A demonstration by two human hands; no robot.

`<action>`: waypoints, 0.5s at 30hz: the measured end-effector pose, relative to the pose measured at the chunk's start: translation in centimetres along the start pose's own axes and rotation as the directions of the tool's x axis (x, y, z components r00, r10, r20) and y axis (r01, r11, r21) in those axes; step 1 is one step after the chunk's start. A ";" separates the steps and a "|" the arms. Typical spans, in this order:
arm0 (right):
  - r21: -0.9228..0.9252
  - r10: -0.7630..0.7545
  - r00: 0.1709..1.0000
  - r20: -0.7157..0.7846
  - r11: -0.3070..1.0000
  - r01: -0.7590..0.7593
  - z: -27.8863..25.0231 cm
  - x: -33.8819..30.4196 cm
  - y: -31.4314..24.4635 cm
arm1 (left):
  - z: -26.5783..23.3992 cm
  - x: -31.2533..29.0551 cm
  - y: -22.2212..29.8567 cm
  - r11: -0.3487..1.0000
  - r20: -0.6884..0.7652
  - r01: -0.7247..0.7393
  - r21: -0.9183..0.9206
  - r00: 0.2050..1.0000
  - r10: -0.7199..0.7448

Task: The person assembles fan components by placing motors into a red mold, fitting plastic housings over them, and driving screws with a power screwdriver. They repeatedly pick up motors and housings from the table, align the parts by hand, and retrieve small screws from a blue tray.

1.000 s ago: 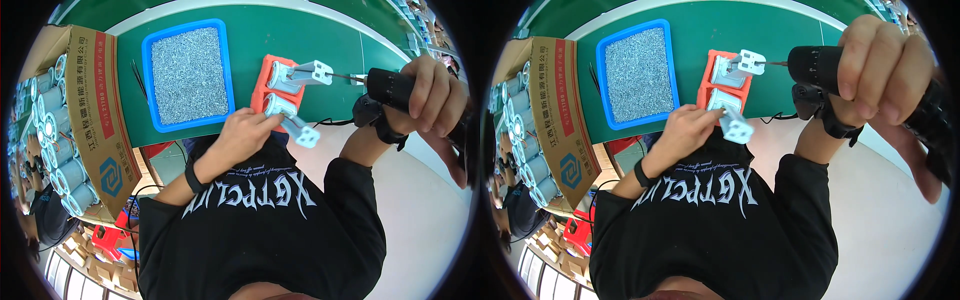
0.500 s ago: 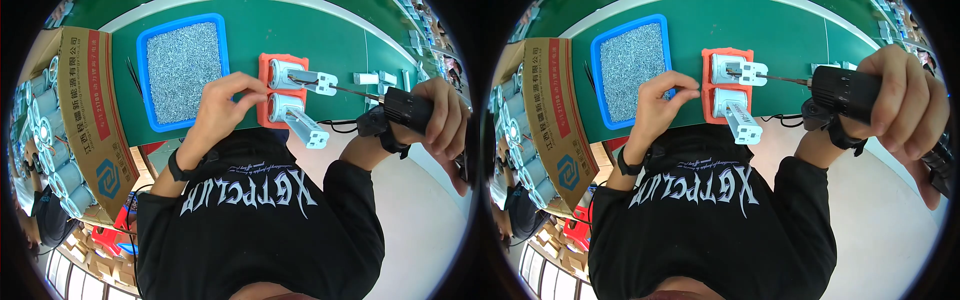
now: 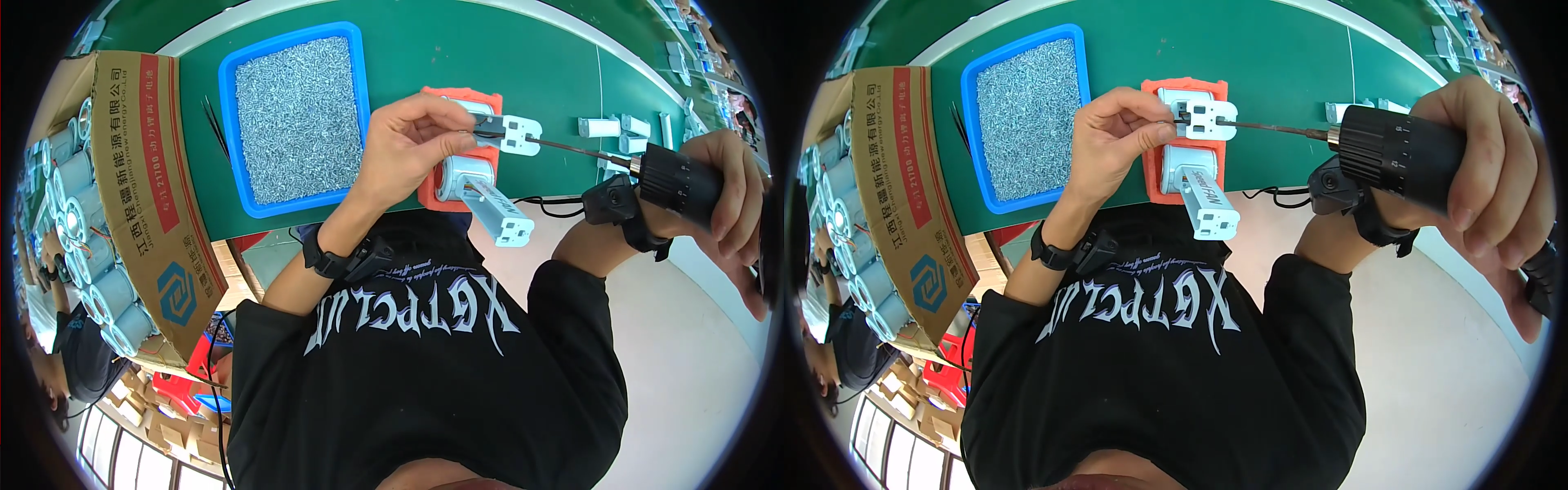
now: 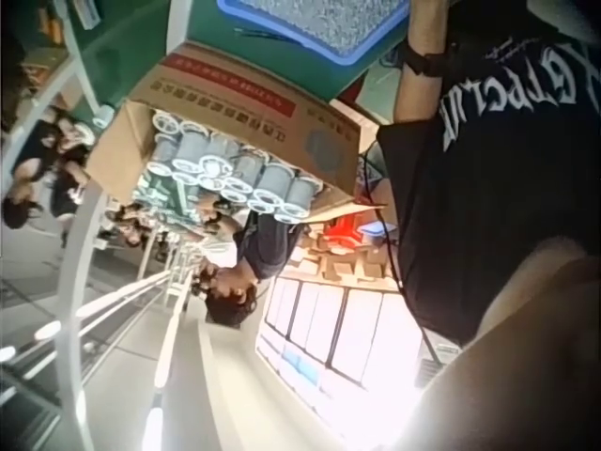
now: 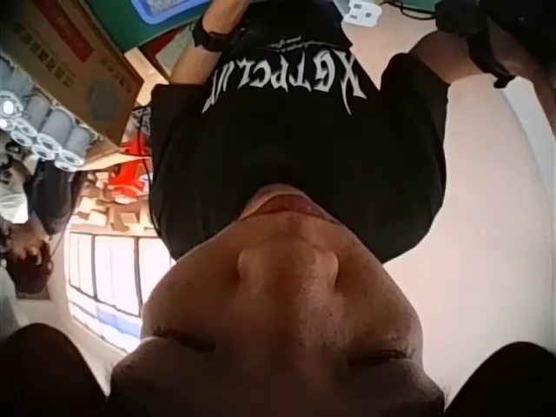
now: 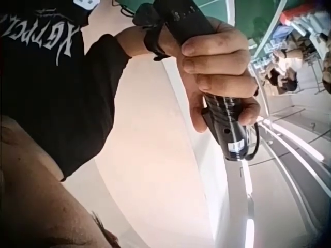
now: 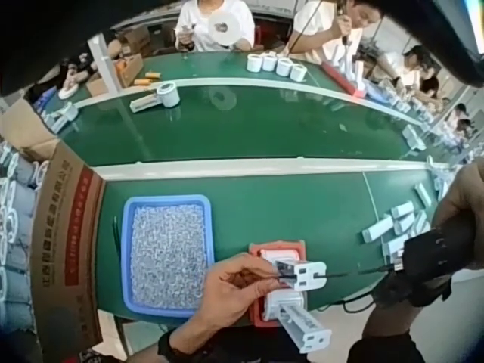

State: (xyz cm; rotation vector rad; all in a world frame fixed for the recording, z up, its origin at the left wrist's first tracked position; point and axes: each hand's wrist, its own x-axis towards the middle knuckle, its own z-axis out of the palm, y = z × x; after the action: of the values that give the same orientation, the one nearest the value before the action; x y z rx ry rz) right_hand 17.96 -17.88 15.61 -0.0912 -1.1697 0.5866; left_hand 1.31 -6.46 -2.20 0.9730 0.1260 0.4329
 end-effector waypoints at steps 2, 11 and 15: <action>-0.005 0.008 1.000 0.008 1.000 -0.008 -0.2 0.1 -0.2 | 0.2 0.0 0.2 0.997 -0.052 0.036 0.061 0.998 -0.033; -0.022 0.020 1.000 0.015 1.000 -0.019 0.2 0.2 0.0 | 0.7 -0.4 0.1 0.986 -0.063 -0.012 0.167 0.998 0.022; -0.050 0.036 0.999 0.033 0.998 -0.035 0.5 0.3 -0.1 | 0.6 -0.3 -0.3 0.932 -0.012 -0.107 0.346 0.993 0.118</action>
State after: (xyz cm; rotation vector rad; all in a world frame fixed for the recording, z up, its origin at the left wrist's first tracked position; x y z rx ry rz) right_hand 17.67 -17.98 16.10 -0.1453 -1.2175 0.5926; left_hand 1.31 -7.17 -2.08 1.3242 0.1807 0.5439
